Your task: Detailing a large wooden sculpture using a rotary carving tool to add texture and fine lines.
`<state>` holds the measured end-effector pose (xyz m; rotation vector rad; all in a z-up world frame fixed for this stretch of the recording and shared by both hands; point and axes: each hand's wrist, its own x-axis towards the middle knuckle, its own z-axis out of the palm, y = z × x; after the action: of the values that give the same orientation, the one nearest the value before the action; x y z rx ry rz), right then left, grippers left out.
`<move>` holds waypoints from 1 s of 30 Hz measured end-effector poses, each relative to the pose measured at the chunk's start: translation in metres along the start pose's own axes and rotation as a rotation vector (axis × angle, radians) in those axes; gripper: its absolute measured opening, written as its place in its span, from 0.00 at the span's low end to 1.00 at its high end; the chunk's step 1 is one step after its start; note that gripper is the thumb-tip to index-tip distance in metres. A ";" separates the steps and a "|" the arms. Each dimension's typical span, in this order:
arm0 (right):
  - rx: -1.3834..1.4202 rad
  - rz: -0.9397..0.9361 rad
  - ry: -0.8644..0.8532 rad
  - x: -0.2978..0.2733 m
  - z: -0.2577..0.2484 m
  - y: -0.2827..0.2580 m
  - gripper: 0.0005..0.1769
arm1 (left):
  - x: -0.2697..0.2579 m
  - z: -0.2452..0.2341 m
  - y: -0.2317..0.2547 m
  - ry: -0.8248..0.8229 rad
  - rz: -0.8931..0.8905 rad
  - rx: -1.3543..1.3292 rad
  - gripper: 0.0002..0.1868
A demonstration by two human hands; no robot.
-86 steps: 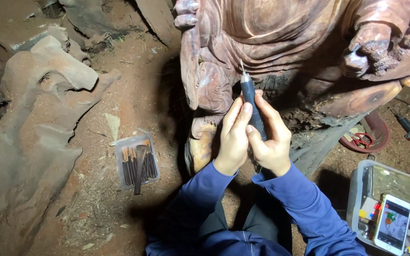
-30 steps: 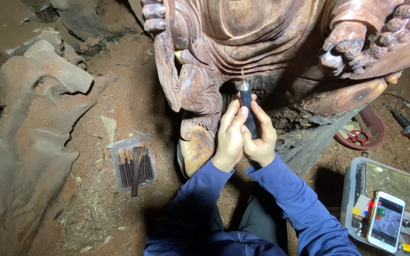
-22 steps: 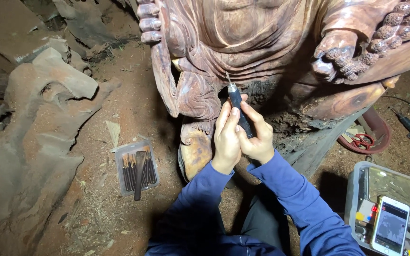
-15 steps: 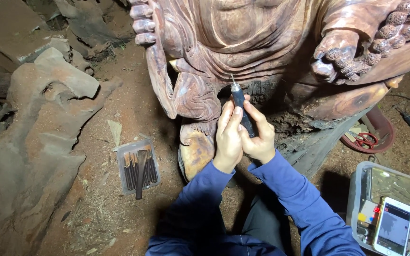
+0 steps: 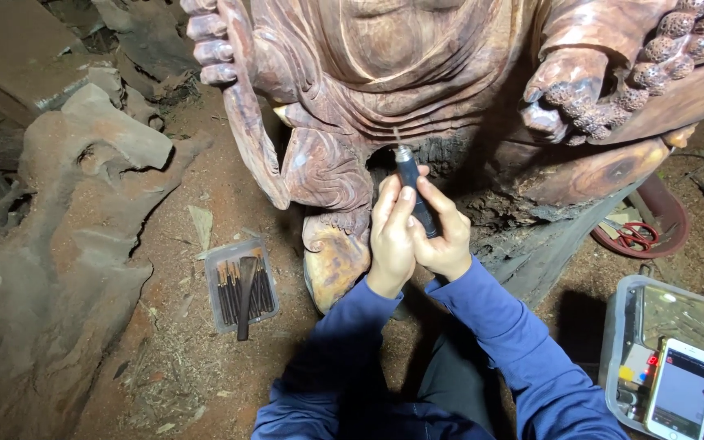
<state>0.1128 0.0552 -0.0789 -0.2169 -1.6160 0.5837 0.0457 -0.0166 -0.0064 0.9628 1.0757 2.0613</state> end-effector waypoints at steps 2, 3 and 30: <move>0.001 -0.015 -0.013 0.008 0.002 -0.004 0.27 | 0.002 -0.001 0.002 0.007 0.021 -0.001 0.21; 0.000 -0.031 -0.030 0.012 0.002 -0.006 0.26 | 0.003 -0.002 0.003 0.015 0.042 -0.006 0.22; -0.068 0.073 0.268 -0.091 -0.069 -0.010 0.36 | -0.121 -0.089 -0.167 -0.560 0.016 0.960 0.20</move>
<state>0.1943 0.0212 -0.1515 -0.3894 -1.3734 0.5313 0.0696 -0.0670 -0.2243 1.8463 1.7249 1.0694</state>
